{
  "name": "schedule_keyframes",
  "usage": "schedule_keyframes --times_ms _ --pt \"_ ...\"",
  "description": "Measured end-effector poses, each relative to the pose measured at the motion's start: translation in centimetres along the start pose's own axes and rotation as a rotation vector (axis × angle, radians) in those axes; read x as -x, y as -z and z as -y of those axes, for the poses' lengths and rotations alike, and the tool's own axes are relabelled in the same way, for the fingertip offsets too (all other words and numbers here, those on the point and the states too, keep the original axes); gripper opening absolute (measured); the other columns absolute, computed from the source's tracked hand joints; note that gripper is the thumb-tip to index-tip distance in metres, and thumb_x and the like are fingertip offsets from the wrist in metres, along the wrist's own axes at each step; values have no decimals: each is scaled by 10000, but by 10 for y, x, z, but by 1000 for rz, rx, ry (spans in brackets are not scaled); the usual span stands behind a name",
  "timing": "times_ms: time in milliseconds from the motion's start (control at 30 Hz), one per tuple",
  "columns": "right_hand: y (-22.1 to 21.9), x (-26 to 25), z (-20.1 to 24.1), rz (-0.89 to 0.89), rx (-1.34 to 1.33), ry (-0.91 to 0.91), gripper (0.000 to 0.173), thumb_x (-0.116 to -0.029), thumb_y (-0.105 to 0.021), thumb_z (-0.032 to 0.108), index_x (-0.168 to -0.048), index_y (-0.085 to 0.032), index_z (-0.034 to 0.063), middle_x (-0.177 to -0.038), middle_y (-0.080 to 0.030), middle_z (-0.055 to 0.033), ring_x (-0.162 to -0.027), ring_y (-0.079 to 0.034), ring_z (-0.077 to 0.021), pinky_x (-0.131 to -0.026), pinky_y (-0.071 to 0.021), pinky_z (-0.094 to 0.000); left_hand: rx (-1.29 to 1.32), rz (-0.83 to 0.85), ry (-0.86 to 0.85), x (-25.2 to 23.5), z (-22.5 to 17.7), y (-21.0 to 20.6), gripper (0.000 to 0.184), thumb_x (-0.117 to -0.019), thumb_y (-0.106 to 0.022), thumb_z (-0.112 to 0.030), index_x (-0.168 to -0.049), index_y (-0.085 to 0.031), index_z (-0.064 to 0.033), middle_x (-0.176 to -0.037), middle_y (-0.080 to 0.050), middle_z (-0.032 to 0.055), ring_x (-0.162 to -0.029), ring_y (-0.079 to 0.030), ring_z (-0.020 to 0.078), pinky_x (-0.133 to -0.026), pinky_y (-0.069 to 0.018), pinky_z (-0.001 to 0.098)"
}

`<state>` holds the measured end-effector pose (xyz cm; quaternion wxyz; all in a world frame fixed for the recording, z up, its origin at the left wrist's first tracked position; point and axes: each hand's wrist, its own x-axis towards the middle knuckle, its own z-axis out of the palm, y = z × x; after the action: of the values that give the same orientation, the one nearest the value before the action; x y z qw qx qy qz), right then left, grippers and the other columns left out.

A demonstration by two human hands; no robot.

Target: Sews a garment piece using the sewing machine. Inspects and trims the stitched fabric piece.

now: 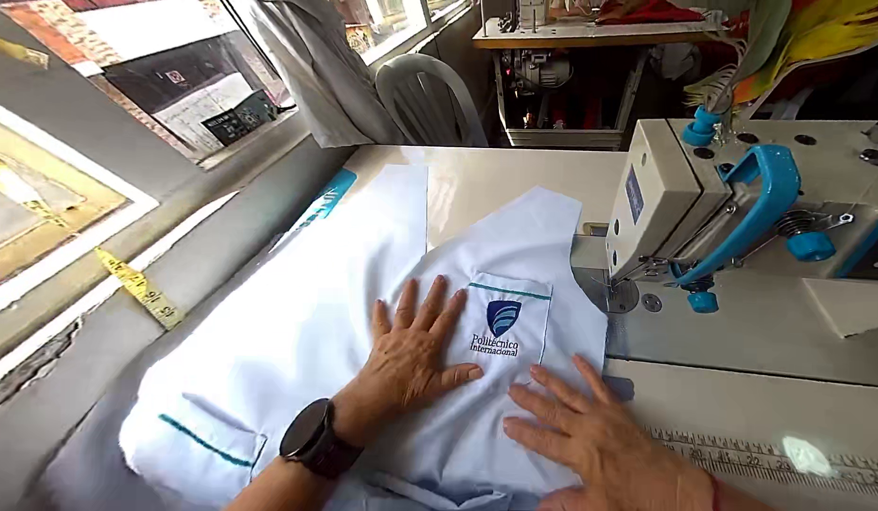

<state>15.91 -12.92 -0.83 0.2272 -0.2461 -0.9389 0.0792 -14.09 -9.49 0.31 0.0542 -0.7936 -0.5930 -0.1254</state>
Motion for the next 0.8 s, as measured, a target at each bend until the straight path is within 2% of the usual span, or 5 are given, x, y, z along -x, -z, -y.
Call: schedule_keyframes --times_ms 267,433,533,633,800 --pt "58 -23 -39 -96 84 -61 440 -990 -521 387 -665 -664 127 -735 -721 -38 -782 -738 -206 -896 -559 -503 126 -120 -9 67 -9 13 868 -882 -288 -860 -1378 -656 -250 -1462 -557 236 -1365 -500 491 -1024 -360 771" --pt "56 -21 12 217 -51 -28 487 -974 -605 498 -1028 -775 45 -1170 -763 -118 -1117 -726 -304 -936 -540 -579 306 -106 -154 50 85 20 564 -1025 -427 -563 -1278 -730 -160 -1405 -651 41 -1372 -558 257 -1131 -410 586" --pt "57 -63 -18 -73 -9 -101 417 -1001 -550 405 -831 -777 100 -782 -755 -39 -727 -739 -188 -641 -593 -408 238 -232 100 44 131 47 319 -982 -618 -241 -1145 -752 -2 -1297 -677 207 -1247 -626 399 -1042 -480 600" --pt "49 -144 -54 -169 38 -310 345 -1013 -597 289 -968 -782 1 -1031 -762 -177 -980 -738 -339 -826 -578 -533 167 -68 623 38 159 61 731 -941 -742 -321 -1466 -454 98 -1501 -398 399 -1393 -390 583 -1099 -309 744" --pt "2 -246 -98 66 -94 -867 1004 -820 -768 615 -1484 -451 -69 -1658 -155 -329 -1552 -45 -513 -1175 -44 -757 208 40 909 13 157 66 1157 -755 -873 -524 -1548 -302 94 -1572 -345 337 -1478 -308 495 -1196 -251 626"
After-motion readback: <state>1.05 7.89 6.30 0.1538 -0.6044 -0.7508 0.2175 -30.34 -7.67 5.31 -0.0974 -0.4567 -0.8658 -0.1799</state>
